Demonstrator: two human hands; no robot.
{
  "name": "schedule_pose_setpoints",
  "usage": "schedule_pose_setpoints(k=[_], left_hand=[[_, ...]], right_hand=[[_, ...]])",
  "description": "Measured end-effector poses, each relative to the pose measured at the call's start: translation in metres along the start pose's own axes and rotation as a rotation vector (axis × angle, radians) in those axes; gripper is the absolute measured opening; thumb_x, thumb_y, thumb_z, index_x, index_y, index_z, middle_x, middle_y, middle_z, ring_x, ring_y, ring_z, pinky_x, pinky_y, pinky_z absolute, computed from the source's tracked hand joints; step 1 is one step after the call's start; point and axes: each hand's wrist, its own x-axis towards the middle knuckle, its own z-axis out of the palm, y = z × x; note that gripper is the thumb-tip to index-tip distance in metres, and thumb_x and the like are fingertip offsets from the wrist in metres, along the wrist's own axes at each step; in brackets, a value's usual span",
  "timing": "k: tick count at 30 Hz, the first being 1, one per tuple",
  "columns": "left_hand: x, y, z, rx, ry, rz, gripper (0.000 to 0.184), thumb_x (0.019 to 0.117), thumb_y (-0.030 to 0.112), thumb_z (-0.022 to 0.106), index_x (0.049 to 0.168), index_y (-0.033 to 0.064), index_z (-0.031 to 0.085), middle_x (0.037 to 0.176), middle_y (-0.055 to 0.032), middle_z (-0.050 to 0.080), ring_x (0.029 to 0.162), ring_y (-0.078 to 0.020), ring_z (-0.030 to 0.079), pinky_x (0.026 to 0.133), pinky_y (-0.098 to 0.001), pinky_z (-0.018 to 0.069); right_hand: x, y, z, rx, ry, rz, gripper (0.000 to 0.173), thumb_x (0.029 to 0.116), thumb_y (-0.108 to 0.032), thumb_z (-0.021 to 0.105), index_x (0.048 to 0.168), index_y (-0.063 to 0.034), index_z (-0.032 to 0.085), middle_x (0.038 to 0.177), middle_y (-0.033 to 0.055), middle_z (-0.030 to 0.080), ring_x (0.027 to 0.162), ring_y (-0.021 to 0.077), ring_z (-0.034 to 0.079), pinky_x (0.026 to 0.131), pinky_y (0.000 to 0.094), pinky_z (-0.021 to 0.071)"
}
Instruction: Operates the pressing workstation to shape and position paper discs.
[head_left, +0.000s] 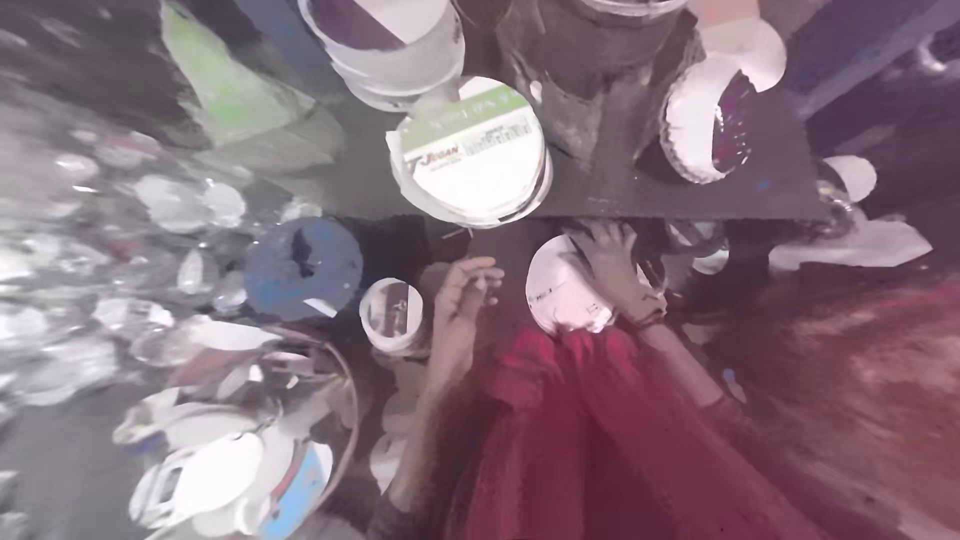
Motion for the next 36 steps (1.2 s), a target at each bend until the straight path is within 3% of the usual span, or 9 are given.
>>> schedule_pose_setpoints(k=[3, 7, 10, 12, 14, 20, 24, 30, 36], left_hand=[[-0.004, -0.002, -0.004, 0.183, -0.093, 0.05, 0.043, 0.0987, 0.013, 0.053, 0.139, 0.0013, 0.049, 0.134, -0.0088, 0.059, 0.114, -0.0126, 0.062, 0.092, -0.0303, 0.0545], [-0.007, -0.009, 0.005, 0.219, -0.095, -0.08, 0.076, 0.0914, 0.016, 0.068, 0.155, 0.0062, 0.029, 0.142, -0.014, 0.053, 0.115, -0.013, 0.064, 0.094, -0.0306, 0.0578], [-0.002, -0.014, 0.003, 0.192, 0.101, -0.039, 0.041, 0.0948, 0.0, 0.059, 0.135, -0.0007, 0.053, 0.11, -0.0083, 0.069, 0.091, -0.0075, 0.069, 0.081, -0.0271, 0.0596], [0.0, -0.018, -0.004, 0.224, 0.17, 0.003, 0.029, 0.0958, 0.0, 0.058, 0.125, -0.0039, 0.061, 0.104, -0.0074, 0.07, 0.089, -0.0052, 0.067, 0.081, -0.0251, 0.0578], [0.002, -0.018, -0.01, 0.217, 0.235, 0.033, 0.019, 0.0964, 0.001, 0.058, 0.113, -0.0059, 0.063, 0.093, -0.003, 0.068, 0.082, -0.0016, 0.065, 0.077, -0.0216, 0.0564], [-0.004, -0.021, -0.013, -0.08, 0.163, 0.064, 0.021, 0.1008, 0.002, 0.045, 0.118, -0.0022, 0.056, 0.098, 0.0024, 0.068, 0.086, -0.0041, 0.067, 0.079, -0.0252, 0.0588], [-0.005, -0.022, 0.004, 0.018, -0.101, 0.097, 0.039, 0.1018, 0.002, 0.043, 0.138, -0.0101, 0.052, 0.139, -0.0134, 0.059, 0.121, -0.0081, 0.06, 0.104, -0.0265, 0.049], [-0.01, -0.024, 0.004, -0.127, -0.345, 0.047, 0.039, 0.1028, 0.01, 0.046, 0.138, -0.0044, 0.05, 0.127, -0.0053, 0.064, 0.105, -0.0051, 0.065, 0.093, -0.0263, 0.0562], [-0.016, -0.013, -0.022, -0.092, 0.026, 0.237, 0.038, 0.101, 0.004, 0.044, 0.136, -0.0089, 0.051, 0.138, -0.0071, 0.059, 0.117, -0.0039, 0.06, 0.101, -0.024, 0.0502]], right_hand=[[-0.001, -0.007, -0.015, 0.258, 0.204, 0.02, 0.016, 0.0954, -0.005, 0.064, 0.106, -0.0028, 0.075, 0.11, 0.017, 0.071, 0.104, 0.0361, 0.065, 0.092, 0.0555, 0.0475], [-0.017, -0.028, -0.022, 0.631, 0.174, 0.17, 0.016, 0.1025, -0.012, 0.057, 0.107, -0.0018, 0.068, 0.089, 0.0056, 0.07, 0.071, 0.0072, 0.064, 0.067, 0.0262, 0.0563], [-0.011, -0.016, -0.01, 0.301, 0.139, 0.086, 0.027, 0.1035, -0.022, 0.056, 0.113, -0.0028, 0.072, 0.103, 0.0133, 0.072, 0.093, 0.0241, 0.07, 0.081, 0.0425, 0.0572], [-0.003, -0.005, 0.0, 0.046, -0.032, 0.079, 0.043, 0.1015, -0.038, 0.058, 0.133, -0.0098, 0.067, 0.134, 0.019, 0.062, 0.124, 0.0433, 0.057, 0.1, 0.0673, 0.0405], [0.003, 0.0, 0.004, 0.043, -0.04, 0.069, 0.038, 0.0985, -0.04, 0.064, 0.121, -0.0112, 0.073, 0.139, 0.0178, 0.061, 0.131, 0.0462, 0.052, 0.105, 0.0739, 0.0315], [-0.006, -0.015, -0.025, 0.528, 0.133, 0.163, 0.016, 0.1002, -0.006, 0.055, 0.106, 0.006, 0.064, 0.088, 0.0145, 0.068, 0.078, 0.0185, 0.067, 0.074, 0.0371, 0.0563], [-0.008, -0.039, -0.033, 0.835, 0.001, 0.107, 0.029, 0.107, -0.011, 0.042, 0.106, 0.0029, 0.068, 0.096, 0.001, 0.069, 0.088, -0.0038, 0.062, 0.083, 0.0181, 0.0527], [0.074, -0.074, -0.082, 0.462, 0.246, -0.192, 0.024, 0.1038, -0.018, 0.055, 0.104, -0.0016, 0.073, 0.098, 0.0102, 0.071, 0.086, 0.0133, 0.067, 0.077, 0.0267, 0.0563], [0.175, -0.107, -0.073, 0.089, 0.027, -0.2, 0.065, 0.1018, -0.027, 0.063, 0.158, -0.007, 0.036, 0.146, 0.0291, 0.051, 0.137, 0.0483, 0.048, 0.116, 0.0619, 0.035]])
